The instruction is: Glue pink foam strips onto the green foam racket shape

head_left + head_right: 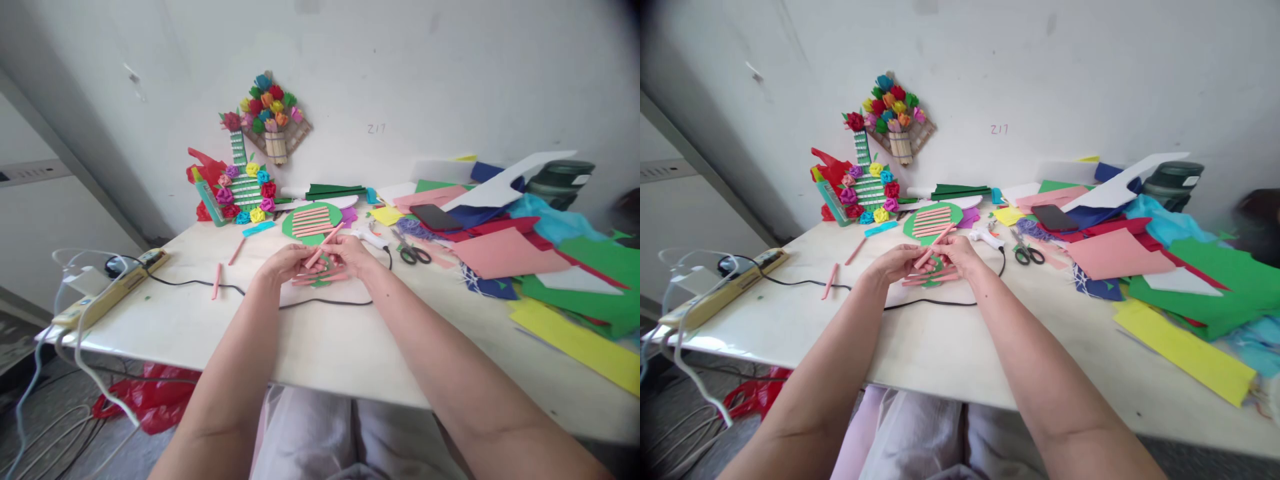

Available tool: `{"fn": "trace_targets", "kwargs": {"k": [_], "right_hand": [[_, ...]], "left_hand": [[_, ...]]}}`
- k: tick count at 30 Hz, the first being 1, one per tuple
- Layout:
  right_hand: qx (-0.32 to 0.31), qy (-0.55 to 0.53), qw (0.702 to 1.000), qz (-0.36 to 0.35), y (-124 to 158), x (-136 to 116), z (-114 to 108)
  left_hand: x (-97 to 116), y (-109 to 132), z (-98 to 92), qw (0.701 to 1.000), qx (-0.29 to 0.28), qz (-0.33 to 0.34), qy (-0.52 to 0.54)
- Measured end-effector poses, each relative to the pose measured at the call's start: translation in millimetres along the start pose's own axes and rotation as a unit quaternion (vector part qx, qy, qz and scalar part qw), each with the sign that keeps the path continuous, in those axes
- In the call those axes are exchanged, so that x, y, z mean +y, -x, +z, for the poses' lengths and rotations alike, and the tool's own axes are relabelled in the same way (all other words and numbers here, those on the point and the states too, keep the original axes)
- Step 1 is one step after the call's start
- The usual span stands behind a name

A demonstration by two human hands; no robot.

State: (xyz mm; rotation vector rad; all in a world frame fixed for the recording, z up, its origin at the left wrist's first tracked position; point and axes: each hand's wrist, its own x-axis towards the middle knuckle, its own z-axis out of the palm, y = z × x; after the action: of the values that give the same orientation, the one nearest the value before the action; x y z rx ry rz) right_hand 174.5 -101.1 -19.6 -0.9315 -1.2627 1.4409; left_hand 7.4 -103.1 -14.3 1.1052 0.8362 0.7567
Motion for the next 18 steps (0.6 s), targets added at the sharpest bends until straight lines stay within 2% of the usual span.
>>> {"fn": "trace_targets", "kwargs": {"k": [5, 9, 15, 18], "right_hand": [[-0.015, 0.037, 0.999, -0.030, 0.7, -1.1, -2.7], [-0.005, 0.074, 0.996, -0.045, 0.0, -0.5, -1.6], [0.052, 0.092, 0.993, -0.049, -1.2, 0.5, -2.3], [0.049, 0.109, 0.992, -0.043, 0.7, -0.1, -2.1]], "left_hand": [[3.9, 7.9, 2.8, 0.997, -0.050, -0.014, -0.052], [2.4, 7.9, 3.5, 0.996, -0.060, -0.014, -0.068], [-2.5, -3.1, 5.2, 0.999, -0.013, 0.045, 0.012], [-4.4, -6.8, 8.3, 0.997, -0.002, 0.057, 0.046]]}}
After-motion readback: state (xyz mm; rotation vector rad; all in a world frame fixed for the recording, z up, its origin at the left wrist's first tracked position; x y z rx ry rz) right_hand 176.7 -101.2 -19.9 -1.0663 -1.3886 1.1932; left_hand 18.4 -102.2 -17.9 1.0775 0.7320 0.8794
